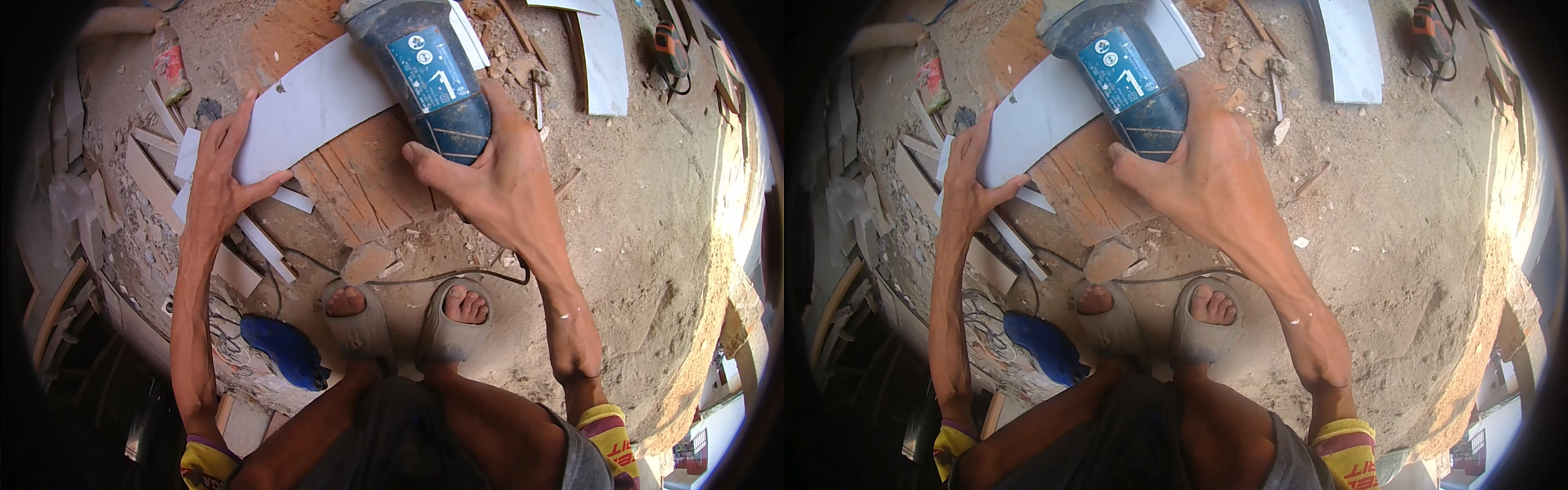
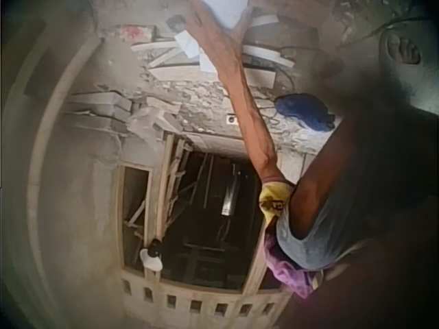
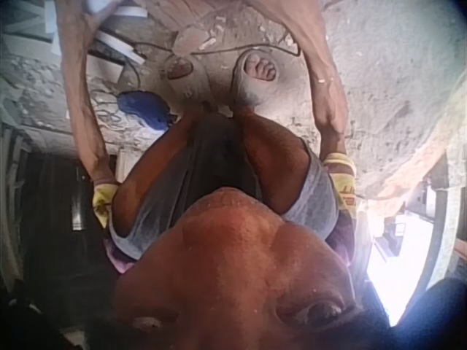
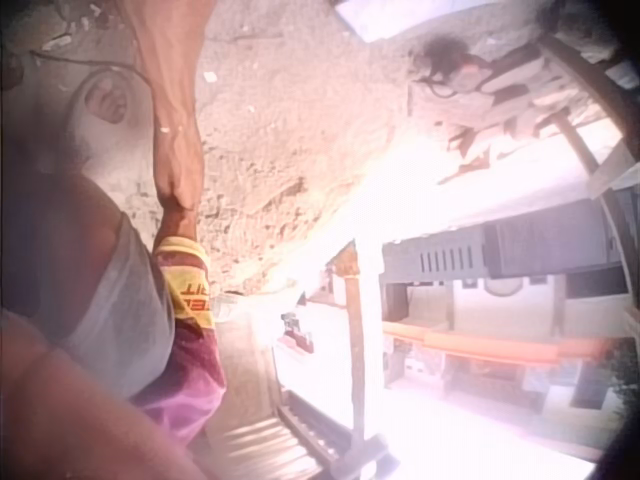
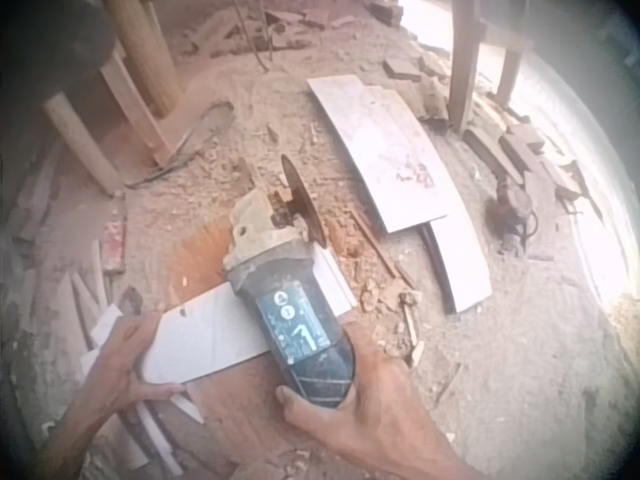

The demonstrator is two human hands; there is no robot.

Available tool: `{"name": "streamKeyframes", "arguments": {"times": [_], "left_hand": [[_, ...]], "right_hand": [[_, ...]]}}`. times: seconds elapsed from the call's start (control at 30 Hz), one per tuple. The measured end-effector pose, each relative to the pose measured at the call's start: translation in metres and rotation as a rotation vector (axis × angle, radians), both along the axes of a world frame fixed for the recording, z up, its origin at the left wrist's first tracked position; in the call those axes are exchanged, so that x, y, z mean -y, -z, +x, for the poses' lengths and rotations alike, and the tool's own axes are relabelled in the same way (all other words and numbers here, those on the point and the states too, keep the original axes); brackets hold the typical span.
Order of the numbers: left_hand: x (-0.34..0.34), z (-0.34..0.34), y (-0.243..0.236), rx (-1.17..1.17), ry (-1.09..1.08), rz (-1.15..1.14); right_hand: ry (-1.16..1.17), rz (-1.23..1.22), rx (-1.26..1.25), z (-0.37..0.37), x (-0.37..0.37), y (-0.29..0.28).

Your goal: The person marks a white tile with a pen, then uses a hand-held angle grinder to cut the tile before carrying it to a sink area.

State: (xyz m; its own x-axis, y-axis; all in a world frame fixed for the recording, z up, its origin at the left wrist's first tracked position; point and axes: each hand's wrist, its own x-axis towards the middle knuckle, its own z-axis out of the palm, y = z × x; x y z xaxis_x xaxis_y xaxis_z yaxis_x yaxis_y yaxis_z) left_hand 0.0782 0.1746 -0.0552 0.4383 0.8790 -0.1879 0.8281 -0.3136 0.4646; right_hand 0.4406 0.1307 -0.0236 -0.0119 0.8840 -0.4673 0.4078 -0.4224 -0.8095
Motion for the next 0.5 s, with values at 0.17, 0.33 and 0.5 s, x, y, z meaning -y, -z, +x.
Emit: {"name": "streamKeyframes", "arguments": {"times": [0.17,0.33,0.5], "left_hand": [[0.0000,-0.0024,-0.0005,-0.012,-0.013,-0.029],[-0.0004,-0.0019,0.0016,0.000,-0.014,-0.038],[0.0008,-0.0036,0.0012,-0.009,-0.011,-0.021]], "right_hand": [[-0.004,-0.034,0.017,-0.0009,-0.0016,-0.0018],[-0.002,-0.008,0.017,-0.0006,-0.0008,-0.0001],[-0.013,-0.003,0.002,-0.0006,-0.0011,0.0029]]}}
